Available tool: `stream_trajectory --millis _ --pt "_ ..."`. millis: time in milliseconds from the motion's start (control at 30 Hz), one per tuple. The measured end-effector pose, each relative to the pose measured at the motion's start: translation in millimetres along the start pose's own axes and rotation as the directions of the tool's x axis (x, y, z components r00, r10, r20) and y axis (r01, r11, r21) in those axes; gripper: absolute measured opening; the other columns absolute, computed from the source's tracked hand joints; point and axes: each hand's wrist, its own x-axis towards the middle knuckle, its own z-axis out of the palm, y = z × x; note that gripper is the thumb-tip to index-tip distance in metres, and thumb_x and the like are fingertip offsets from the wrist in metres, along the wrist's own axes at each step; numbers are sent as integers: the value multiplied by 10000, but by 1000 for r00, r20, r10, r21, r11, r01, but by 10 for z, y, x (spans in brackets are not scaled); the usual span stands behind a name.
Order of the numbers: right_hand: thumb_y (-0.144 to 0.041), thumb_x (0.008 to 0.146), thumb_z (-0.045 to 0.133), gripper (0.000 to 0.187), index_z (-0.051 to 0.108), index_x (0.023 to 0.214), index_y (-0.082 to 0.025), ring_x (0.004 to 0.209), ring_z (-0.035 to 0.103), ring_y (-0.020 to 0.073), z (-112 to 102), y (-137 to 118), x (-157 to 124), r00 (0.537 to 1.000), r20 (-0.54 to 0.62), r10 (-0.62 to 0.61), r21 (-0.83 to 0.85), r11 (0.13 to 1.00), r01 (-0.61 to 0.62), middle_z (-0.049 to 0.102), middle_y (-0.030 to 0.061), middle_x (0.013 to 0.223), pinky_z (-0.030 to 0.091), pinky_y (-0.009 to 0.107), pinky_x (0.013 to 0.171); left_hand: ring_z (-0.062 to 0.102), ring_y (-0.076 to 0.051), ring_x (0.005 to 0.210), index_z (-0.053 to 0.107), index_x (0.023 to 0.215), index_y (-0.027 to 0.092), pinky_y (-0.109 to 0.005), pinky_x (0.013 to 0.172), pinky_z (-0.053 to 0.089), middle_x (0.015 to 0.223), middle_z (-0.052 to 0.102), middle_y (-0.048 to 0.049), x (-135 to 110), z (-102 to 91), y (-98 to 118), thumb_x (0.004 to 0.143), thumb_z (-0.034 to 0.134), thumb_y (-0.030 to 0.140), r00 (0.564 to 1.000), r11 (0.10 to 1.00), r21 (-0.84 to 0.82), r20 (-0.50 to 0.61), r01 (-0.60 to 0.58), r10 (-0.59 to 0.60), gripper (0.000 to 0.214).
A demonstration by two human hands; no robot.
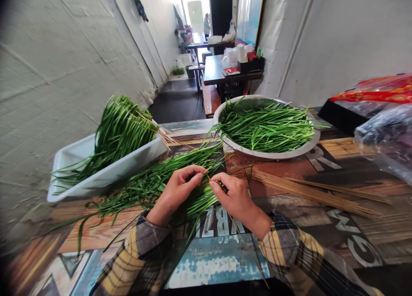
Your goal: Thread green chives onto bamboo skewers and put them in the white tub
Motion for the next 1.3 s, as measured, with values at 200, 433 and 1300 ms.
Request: stream_trajectory --millis 200,433,1300 --pt "-253 915 503 158 652 907 -202 750 689 161 3 14 -2 1000 -7 6 14 1000 -6 737 26 841 503 246 698 487 -96 613 669 803 121 -201 585 388 699 616 -1 -2 10 17 815 600 299 999 998 -60 39 11 -8 191" --pt "-257 909 506 173 671 925 -206 787 705 172 0 4 -8 1000 -11 12 24 1000 -12 752 31 873 530 259 736 519 -103 626 688 785 120 -207 609 404 716 653 -15 7 8 28 809 604 279 995 991 -135 97 19 -6 181" --pt "-220 893 526 192 707 956 -206 830 731 181 9 9 -13 999 -41 -25 28 999 26 772 39 929 573 274 768 506 -102 636 691 760 128 -210 631 397 718 648 -13 -13 11 70 789 636 303 995 973 -221 90 65 -46 186"
